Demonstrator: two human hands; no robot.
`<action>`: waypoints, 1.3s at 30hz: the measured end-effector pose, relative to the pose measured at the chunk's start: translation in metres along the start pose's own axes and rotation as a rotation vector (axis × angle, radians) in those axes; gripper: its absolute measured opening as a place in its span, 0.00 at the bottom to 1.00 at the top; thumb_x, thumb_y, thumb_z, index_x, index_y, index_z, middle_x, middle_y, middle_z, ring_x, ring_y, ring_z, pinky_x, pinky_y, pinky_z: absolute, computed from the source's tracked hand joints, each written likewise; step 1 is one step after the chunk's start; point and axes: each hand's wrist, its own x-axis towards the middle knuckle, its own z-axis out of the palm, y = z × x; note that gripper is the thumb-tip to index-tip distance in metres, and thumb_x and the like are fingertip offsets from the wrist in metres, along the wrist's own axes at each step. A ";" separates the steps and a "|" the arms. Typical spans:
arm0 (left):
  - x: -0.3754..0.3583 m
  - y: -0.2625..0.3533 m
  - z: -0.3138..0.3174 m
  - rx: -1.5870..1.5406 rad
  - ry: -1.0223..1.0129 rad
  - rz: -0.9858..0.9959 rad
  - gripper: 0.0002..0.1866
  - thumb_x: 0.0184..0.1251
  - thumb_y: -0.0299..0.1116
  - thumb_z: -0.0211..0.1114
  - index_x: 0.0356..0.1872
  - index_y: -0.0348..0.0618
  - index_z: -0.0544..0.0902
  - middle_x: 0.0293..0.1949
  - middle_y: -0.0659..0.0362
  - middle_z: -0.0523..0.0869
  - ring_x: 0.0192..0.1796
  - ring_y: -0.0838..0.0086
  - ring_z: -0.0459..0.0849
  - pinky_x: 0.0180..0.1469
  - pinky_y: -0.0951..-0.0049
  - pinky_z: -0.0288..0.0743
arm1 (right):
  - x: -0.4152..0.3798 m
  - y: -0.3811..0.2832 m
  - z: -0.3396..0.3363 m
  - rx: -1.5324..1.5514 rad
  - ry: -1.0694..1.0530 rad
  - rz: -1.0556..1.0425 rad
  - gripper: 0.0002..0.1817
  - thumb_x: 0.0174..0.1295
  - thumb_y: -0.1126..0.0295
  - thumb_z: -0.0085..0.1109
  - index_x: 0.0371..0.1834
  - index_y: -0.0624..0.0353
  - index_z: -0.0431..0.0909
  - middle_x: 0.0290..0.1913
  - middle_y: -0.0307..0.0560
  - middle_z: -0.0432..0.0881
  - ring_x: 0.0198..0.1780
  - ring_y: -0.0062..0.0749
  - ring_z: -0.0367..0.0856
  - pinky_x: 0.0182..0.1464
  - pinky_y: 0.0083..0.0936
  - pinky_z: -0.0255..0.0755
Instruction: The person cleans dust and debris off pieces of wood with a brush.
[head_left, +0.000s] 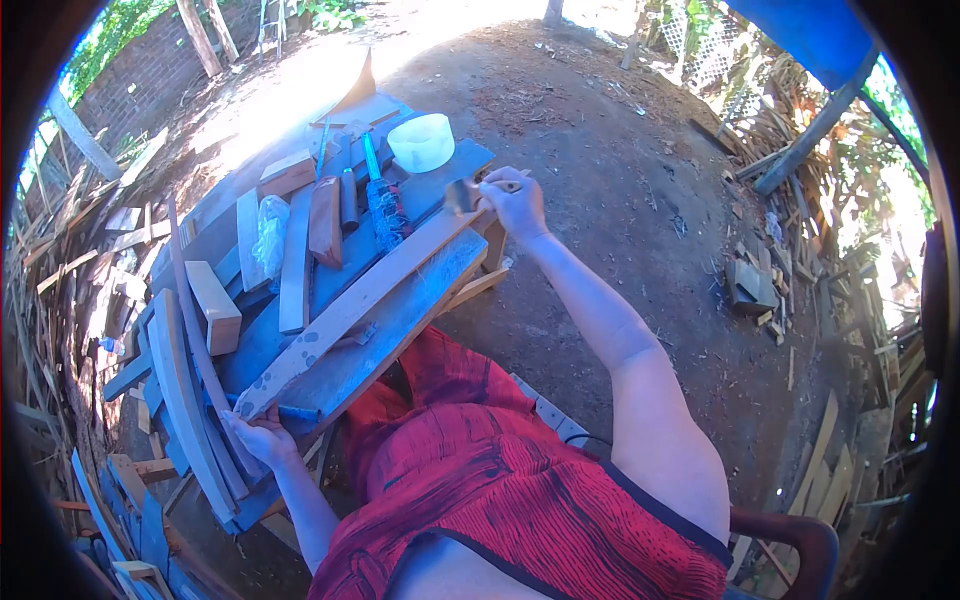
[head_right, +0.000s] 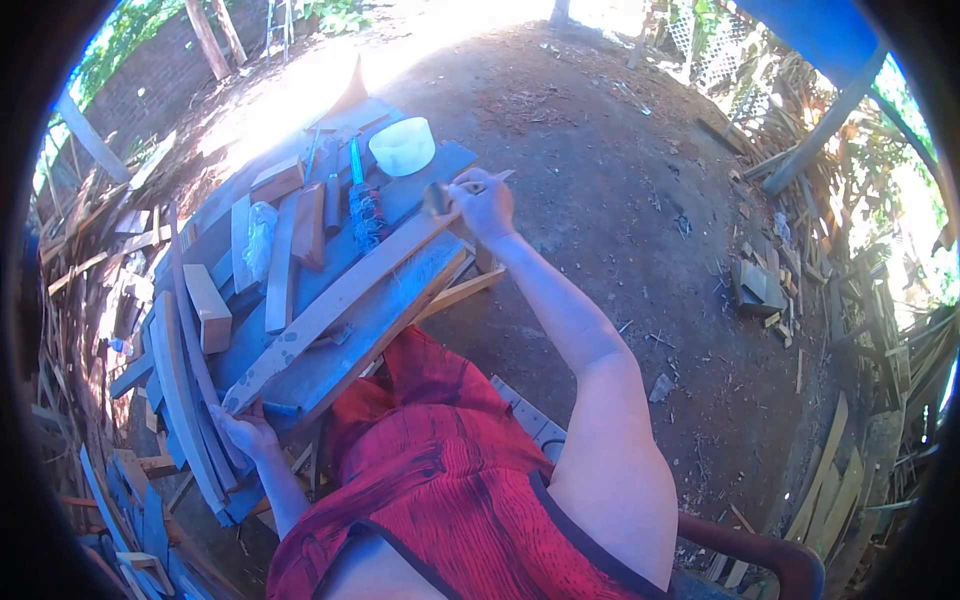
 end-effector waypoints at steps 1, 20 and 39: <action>0.001 0.000 -0.001 0.000 0.002 0.003 0.33 0.69 0.56 0.48 0.59 0.34 0.63 0.49 0.47 0.77 0.50 0.62 0.79 0.48 0.65 0.79 | 0.002 -0.008 -0.007 -0.168 0.067 -0.062 0.04 0.55 0.71 0.60 0.33 0.57 0.81 0.26 0.40 0.81 0.28 0.22 0.80 0.29 0.18 0.72; 0.009 -0.006 -0.012 0.010 -0.053 -0.035 0.31 0.70 0.56 0.45 0.63 0.42 0.61 0.51 0.50 0.76 0.52 0.62 0.77 0.50 0.61 0.76 | -0.133 -0.107 0.097 0.231 -0.394 -0.364 0.06 0.54 0.69 0.61 0.34 0.54 0.81 0.32 0.46 0.83 0.34 0.36 0.83 0.39 0.29 0.74; 0.001 0.001 0.001 -0.023 -0.014 -0.018 0.28 0.72 0.53 0.43 0.56 0.36 0.66 0.47 0.51 0.79 0.48 0.64 0.81 0.45 0.66 0.79 | -0.047 -0.029 0.037 0.458 -0.213 0.148 0.03 0.56 0.75 0.58 0.32 0.62 0.79 0.27 0.40 0.81 0.25 0.19 0.78 0.29 0.16 0.73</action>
